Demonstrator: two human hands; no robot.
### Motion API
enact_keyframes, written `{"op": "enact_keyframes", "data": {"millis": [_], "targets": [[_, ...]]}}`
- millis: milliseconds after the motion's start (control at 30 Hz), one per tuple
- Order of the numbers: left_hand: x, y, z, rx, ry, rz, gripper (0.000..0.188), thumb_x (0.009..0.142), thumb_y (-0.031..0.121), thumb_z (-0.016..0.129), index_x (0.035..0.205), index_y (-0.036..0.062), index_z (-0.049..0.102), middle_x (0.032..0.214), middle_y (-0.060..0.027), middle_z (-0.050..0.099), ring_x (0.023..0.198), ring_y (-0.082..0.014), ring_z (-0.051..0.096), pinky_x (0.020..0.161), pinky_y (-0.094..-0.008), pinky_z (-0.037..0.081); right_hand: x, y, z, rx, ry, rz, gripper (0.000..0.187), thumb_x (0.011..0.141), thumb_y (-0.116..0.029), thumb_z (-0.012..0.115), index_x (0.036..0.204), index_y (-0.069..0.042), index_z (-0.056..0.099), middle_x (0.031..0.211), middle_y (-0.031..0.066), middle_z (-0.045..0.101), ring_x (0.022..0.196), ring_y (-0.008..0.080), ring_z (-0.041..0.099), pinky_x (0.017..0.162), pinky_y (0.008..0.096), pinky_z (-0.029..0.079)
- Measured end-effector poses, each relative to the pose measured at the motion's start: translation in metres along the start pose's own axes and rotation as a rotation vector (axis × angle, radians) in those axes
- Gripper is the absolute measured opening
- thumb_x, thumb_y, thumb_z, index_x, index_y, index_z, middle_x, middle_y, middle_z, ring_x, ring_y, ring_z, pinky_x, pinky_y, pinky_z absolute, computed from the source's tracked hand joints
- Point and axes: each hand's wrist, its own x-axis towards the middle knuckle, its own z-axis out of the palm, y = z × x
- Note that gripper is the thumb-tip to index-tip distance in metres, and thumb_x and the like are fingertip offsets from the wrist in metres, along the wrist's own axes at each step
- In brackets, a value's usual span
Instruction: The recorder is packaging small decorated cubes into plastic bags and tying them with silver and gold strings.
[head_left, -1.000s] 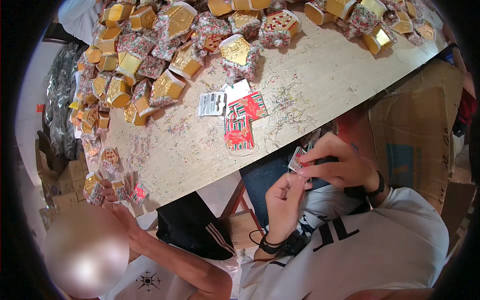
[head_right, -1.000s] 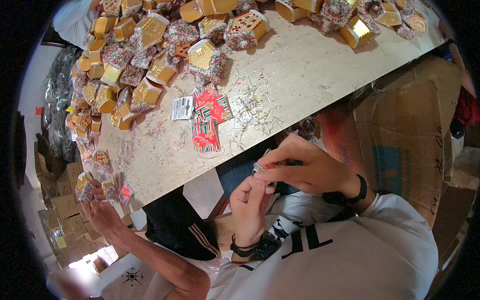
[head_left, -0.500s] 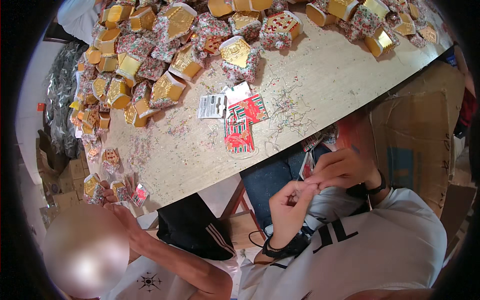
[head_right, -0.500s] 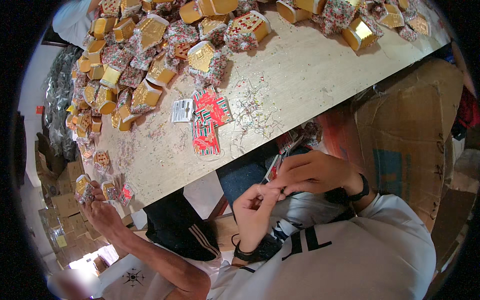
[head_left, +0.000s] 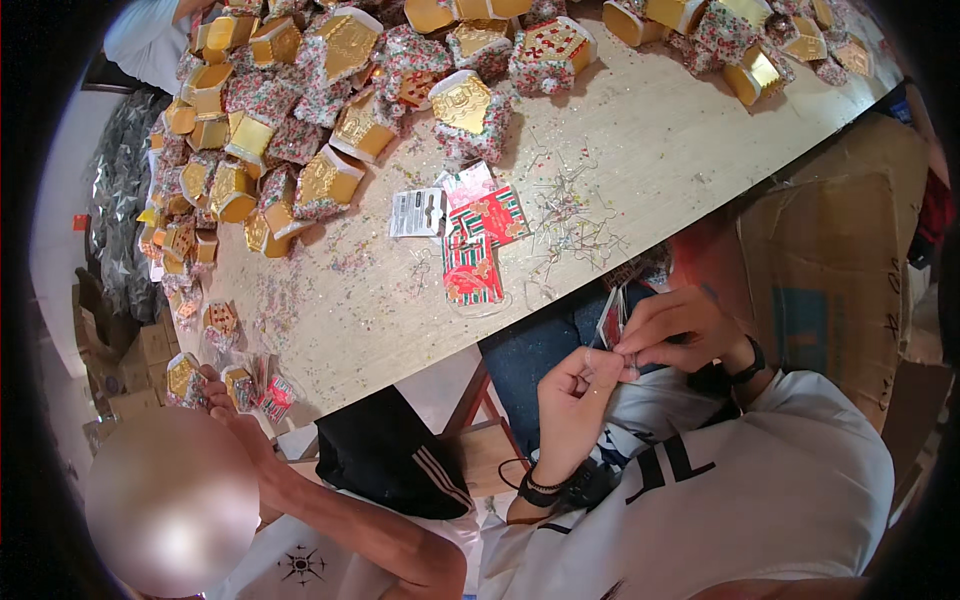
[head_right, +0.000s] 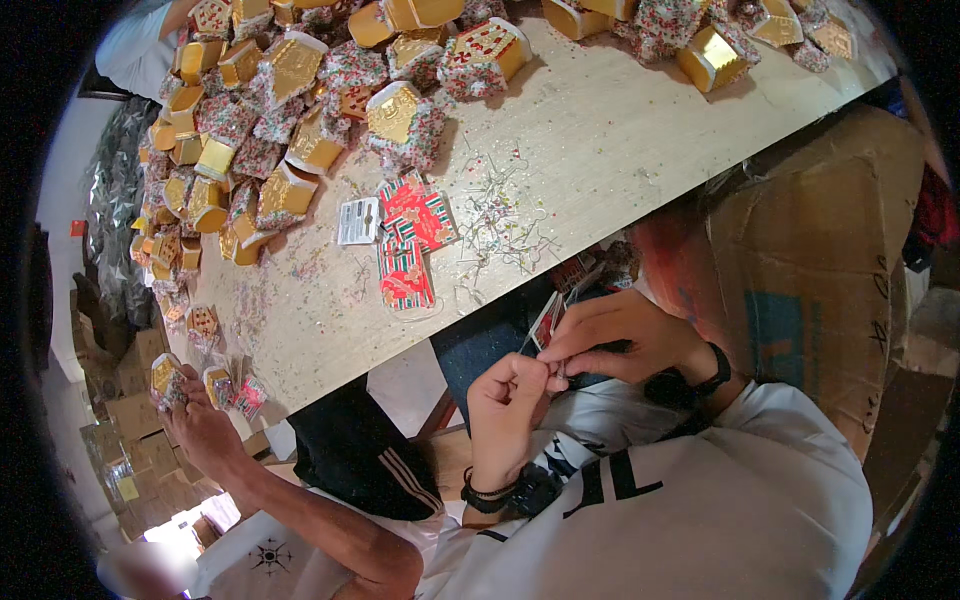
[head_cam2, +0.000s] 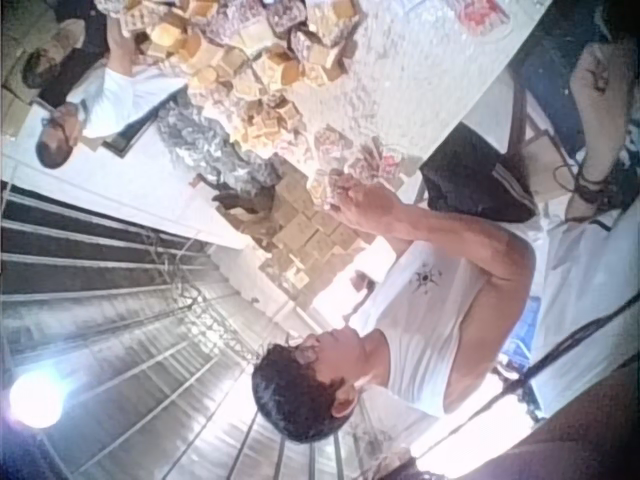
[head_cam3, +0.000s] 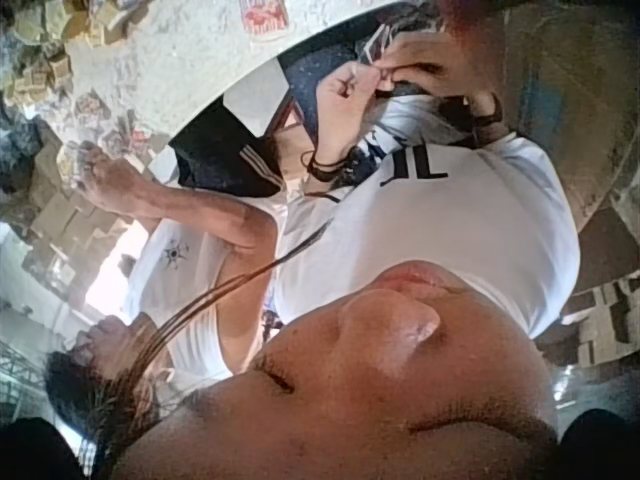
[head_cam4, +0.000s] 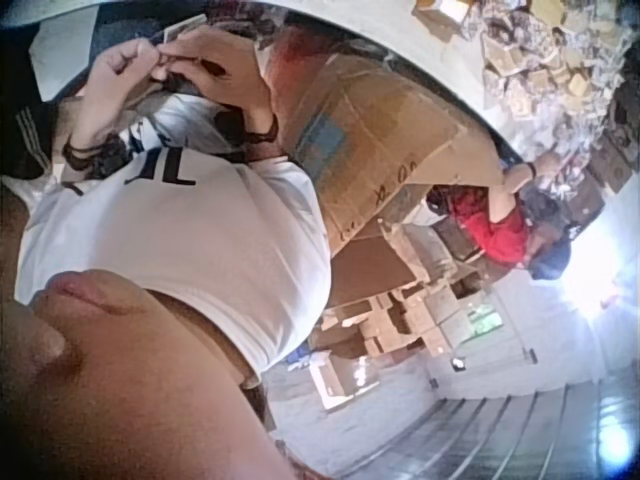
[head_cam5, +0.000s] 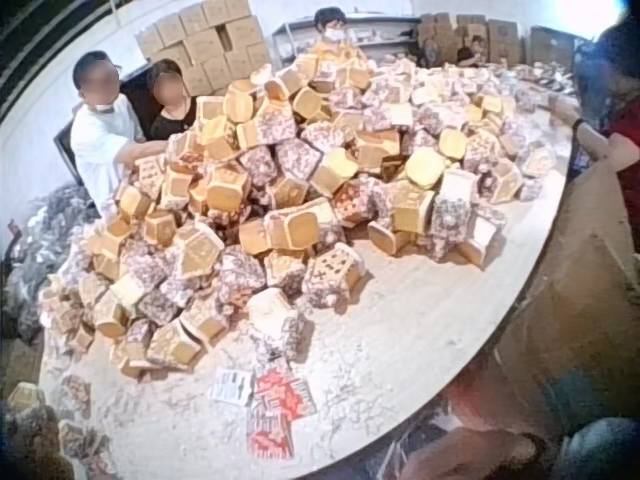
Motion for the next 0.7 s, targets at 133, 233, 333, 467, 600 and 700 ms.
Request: {"op": "enact_keyframes", "data": {"millis": [133, 233, 333, 467, 600, 700], "targets": [[0.001, -0.005, -0.005, -0.075, -0.029, -0.029, 0.018, 0.094, 0.016, 0.053, 0.088, 0.0007, 0.058, 0.082, -0.0056, 0.065, 0.065, -0.0026, 0.053, 0.058, -0.0156, 0.04, -0.001, 0.003, 0.001, -0.005, 0.01, -0.014, 0.026, 0.072, 0.001, 0.069, 0.097, -0.005, 0.067, 0.084, 0.0089, 0.064, 0.072, 0.0211, 0.063, 0.06, 0.0285, 0.05], [0.003, -0.005, -0.005, -0.249, 0.016, -0.15, 0.017, 0.095, 0.02, 0.051, 0.085, 0.006, 0.054, 0.073, 0.0012, 0.057, 0.051, -0.0007, 0.036, 0.043, -0.0162, 0.024, 0.0, 0.009, 0.002, 0.041, -0.055, -0.122, 0.025, 0.072, 0.001, 0.069, 0.096, -0.006, 0.067, 0.083, 0.0077, 0.064, 0.071, 0.0198, 0.063, 0.06, 0.0279, 0.05], [0.005, -0.002, -0.008, -0.343, -0.026, -0.272, 0.015, 0.095, 0.021, 0.051, 0.086, 0.0092, 0.05, 0.074, 0.0027, 0.053, 0.054, -0.001, 0.036, 0.043, -0.0157, 0.026, -0.002, 0.006, 0.007, -0.033, -0.027, -0.131, 0.024, 0.073, 0.001, 0.069, 0.095, -0.006, 0.067, 0.081, 0.0061, 0.063, 0.069, 0.0184, 0.062, 0.06, 0.0263, 0.05], [0.005, -0.005, -0.007, -0.432, -0.003, -0.272, 0.013, 0.095, 0.021, 0.051, 0.086, 0.0118, 0.049, 0.079, 0.0039, 0.052, 0.06, -0.0012, 0.038, 0.045, -0.015, 0.027, 0.0, 0.0, 0.01, -0.227, -0.031, -0.14, 0.022, 0.072, 0.001, 0.069, 0.093, -0.007, 0.066, 0.079, 0.0053, 0.061, 0.067, 0.018, 0.061, 0.057, 0.0255, 0.049], [0.008, -0.012, -0.012, -0.376, -0.039, -0.284, 0.012, 0.095, 0.021, 0.05, 0.086, 0.0123, 0.048, 0.079, 0.0042, 0.05, 0.064, -0.0013, 0.039, 0.046, -0.0148, 0.027, -0.002, 0.0, 0.012, -0.278, 0.0, -0.173, 0.02, 0.073, 0.002, 0.067, 0.092, -0.004, 0.063, 0.077, 0.0074, 0.059, 0.065, 0.0198, 0.059, 0.055, 0.0271, 0.049], [0.004, -0.011, -0.005, -0.331, -0.037, -0.306, 0.012, 0.095, 0.021, 0.049, 0.087, 0.012, 0.049, 0.076, 0.0041, 0.048, 0.063, -0.002, 0.039, 0.046, -0.015, 0.027, -0.005, 0.004, 0.013, -0.345, 0.048, -0.223, 0.018, 0.073, 0.004, 0.065, 0.09, -0.003, 0.062, 0.077, 0.0089, 0.058, 0.066, 0.0215, 0.058, 0.055, 0.0281, 0.048]]}}
